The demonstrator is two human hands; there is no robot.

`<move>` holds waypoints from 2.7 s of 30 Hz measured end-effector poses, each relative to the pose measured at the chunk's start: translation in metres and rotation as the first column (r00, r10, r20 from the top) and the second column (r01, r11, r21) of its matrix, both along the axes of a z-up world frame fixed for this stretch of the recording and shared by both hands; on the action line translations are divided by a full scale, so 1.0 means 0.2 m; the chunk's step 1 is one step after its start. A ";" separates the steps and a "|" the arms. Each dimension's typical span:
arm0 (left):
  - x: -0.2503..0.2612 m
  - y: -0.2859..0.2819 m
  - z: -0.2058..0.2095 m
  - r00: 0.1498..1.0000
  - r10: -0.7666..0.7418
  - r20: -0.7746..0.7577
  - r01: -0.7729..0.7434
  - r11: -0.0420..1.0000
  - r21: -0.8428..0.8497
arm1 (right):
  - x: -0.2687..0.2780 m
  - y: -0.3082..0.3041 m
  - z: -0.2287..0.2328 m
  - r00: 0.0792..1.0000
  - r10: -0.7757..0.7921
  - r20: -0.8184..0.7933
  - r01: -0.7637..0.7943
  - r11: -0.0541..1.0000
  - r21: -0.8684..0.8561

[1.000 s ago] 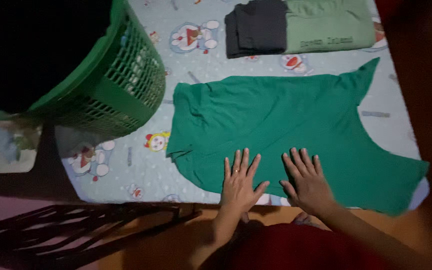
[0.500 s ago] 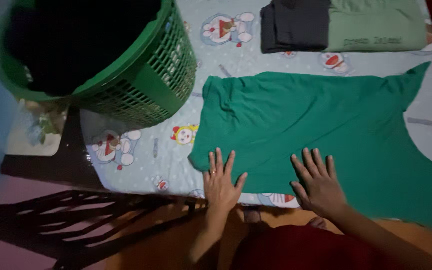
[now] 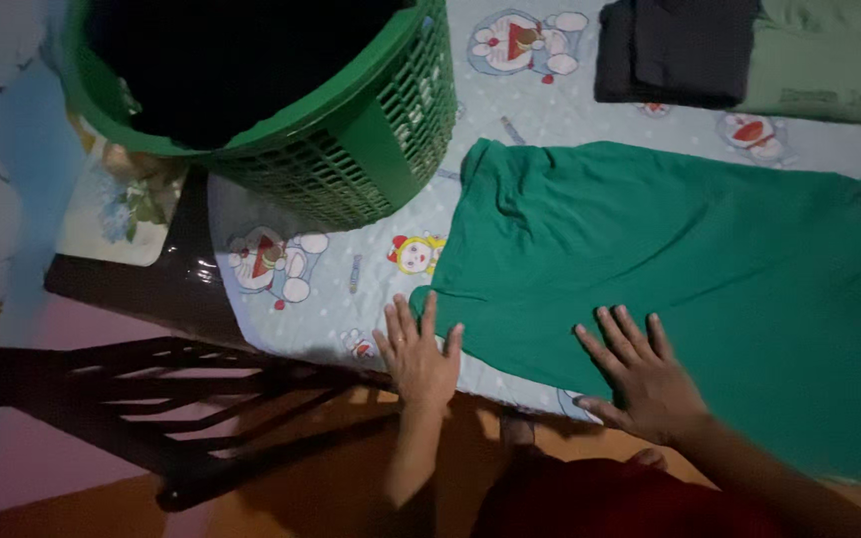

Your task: The person takes a green t-shirt out of a laundry basket, spreads it flat on a table, and begins folding the sleeves and sides by hand.

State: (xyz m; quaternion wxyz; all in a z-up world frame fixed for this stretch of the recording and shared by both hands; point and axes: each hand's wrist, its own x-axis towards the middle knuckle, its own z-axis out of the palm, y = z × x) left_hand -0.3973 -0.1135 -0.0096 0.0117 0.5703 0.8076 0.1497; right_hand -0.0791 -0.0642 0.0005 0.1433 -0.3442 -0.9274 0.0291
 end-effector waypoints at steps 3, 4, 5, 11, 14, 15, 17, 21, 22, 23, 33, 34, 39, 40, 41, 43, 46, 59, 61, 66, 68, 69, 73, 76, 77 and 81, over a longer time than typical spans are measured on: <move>-0.06 0.04 0.04 0.996 0.089 0.013 -0.090 0.993 0.077 | -0.03 0.02 0.00 0.999 0.028 0.030 -0.029 0.998 0.050; -0.07 0.07 0.06 0.991 0.133 0.022 -0.135 0.985 0.105 | -0.02 0.02 0.00 0.998 0.030 0.050 -0.031 0.999 0.016; -0.09 0.10 0.08 0.991 0.136 0.022 -0.137 0.985 0.106 | -0.02 0.02 0.00 0.997 0.032 0.070 -0.030 0.999 -0.018; -0.14 0.43 0.15 0.977 0.059 0.206 -0.083 0.990 0.112 | -0.03 0.01 0.01 0.999 0.017 0.027 -0.016 0.999 -0.029; -0.12 0.63 0.13 0.952 -0.040 0.303 -0.014 0.985 0.173 | -0.04 0.03 0.01 1.000 0.021 0.021 -0.021 1.000 -0.006; -0.11 0.69 0.14 0.945 0.039 0.326 -0.068 0.995 0.078 | -0.04 0.03 0.02 1.000 0.019 0.024 -0.019 1.000 -0.006; -0.07 0.77 0.14 0.932 0.117 0.342 -0.119 0.993 -0.017 | -0.04 0.02 0.03 0.999 0.011 0.040 -0.008 0.997 -0.074; -0.02 0.83 0.12 0.953 0.051 0.299 -0.023 0.995 -0.097 | -0.04 0.02 0.04 1.000 -0.001 0.025 0.002 0.998 -0.064; -0.02 0.84 0.09 0.970 0.003 0.245 0.031 0.991 -0.134 | -0.04 0.02 0.03 1.000 -0.010 0.021 0.012 0.996 -0.085; 0.00 0.84 0.06 0.969 -0.001 0.246 0.036 0.990 -0.138 | -0.04 0.01 0.03 1.000 -0.020 0.017 0.022 0.994 -0.109; -0.10 0.94 -0.04 0.992 -0.066 0.110 0.072 0.996 -0.058 | -0.02 0.02 -0.02 0.999 0.014 0.040 -0.012 0.999 -0.049; -0.10 0.94 -0.03 0.994 -0.015 0.106 0.015 1.000 -0.007 | -0.01 0.01 -0.03 0.997 0.023 0.071 -0.017 0.996 -0.085; -0.11 0.95 0.04 0.987 -0.002 0.163 0.004 1.000 -0.011 | 0.00 0.01 -0.05 0.993 0.052 0.102 -0.048 0.998 -0.046; -0.12 0.93 0.06 0.978 -0.008 0.211 0.014 1.000 -0.026 | 0.00 0.01 -0.04 0.997 0.052 0.063 -0.048 0.997 -0.060; -0.13 0.92 0.08 0.978 -0.006 0.210 0.011 1.000 -0.025 | -0.01 0.01 -0.03 0.998 0.052 0.026 -0.050 0.996 -0.071; -0.14 0.87 0.10 0.957 0.013 0.291 -0.008 1.000 -0.017 | -0.01 0.02 -0.01 0.998 0.059 0.013 -0.058 0.995 -0.080; -0.18 0.80 0.11 0.951 -0.015 0.308 -0.010 0.997 0.078 | -0.02 0.02 -0.01 0.998 0.058 0.003 -0.058 0.995 -0.085; -0.26 0.21 0.07 0.939 0.000 0.343 -0.040 0.993 0.108 | -0.02 0.01 -0.01 0.999 0.031 0.023 -0.029 0.997 -0.078; -0.26 0.15 0.04 0.939 -0.095 0.330 -0.005 0.957 0.289 | -0.01 0.02 -0.01 1.000 0.016 -0.012 -0.018 0.990 -0.138; -0.26 0.13 0.00 0.921 -0.066 0.384 -0.050 0.958 0.283 | 0.06 -0.06 0.01 0.996 -0.052 -0.066 0.034 0.967 -0.254; -0.27 0.11 -0.01 0.901 -0.068 0.429 -0.063 0.957 0.284 | 0.12 -0.11 0.00 0.994 -0.108 -0.031 0.094 0.948 -0.303; -0.27 0.11 -0.02 0.909 -0.110 0.402 -0.034 0.941 0.336 | 0.15 -0.14 -0.01 0.993 -0.113 -0.029 0.099 0.948 -0.302; -0.28 0.10 -0.06 0.894 -0.092 0.438 -0.102 0.911 0.400 | 0.31 -0.27 -0.06 0.966 -0.258 -0.007 0.245 0.928 -0.282; -0.29 0.13 -0.14 0.799 -0.176 0.575 -0.155 0.863 0.480 | 0.39 -0.31 -0.12 0.938 -0.345 -0.026 0.328 0.911 -0.250; -0.29 0.14 -0.16 0.797 -0.182 0.576 -0.148 0.866 0.478 | 0.40 -0.33 -0.13 0.913 -0.397 -0.091 0.365 0.896 -0.252; -0.27 0.16 -0.16 0.775 -0.083 0.626 -0.183 0.919 0.349 | 0.41 -0.34 -0.13 0.907 -0.411 -0.088 0.390 0.901 -0.189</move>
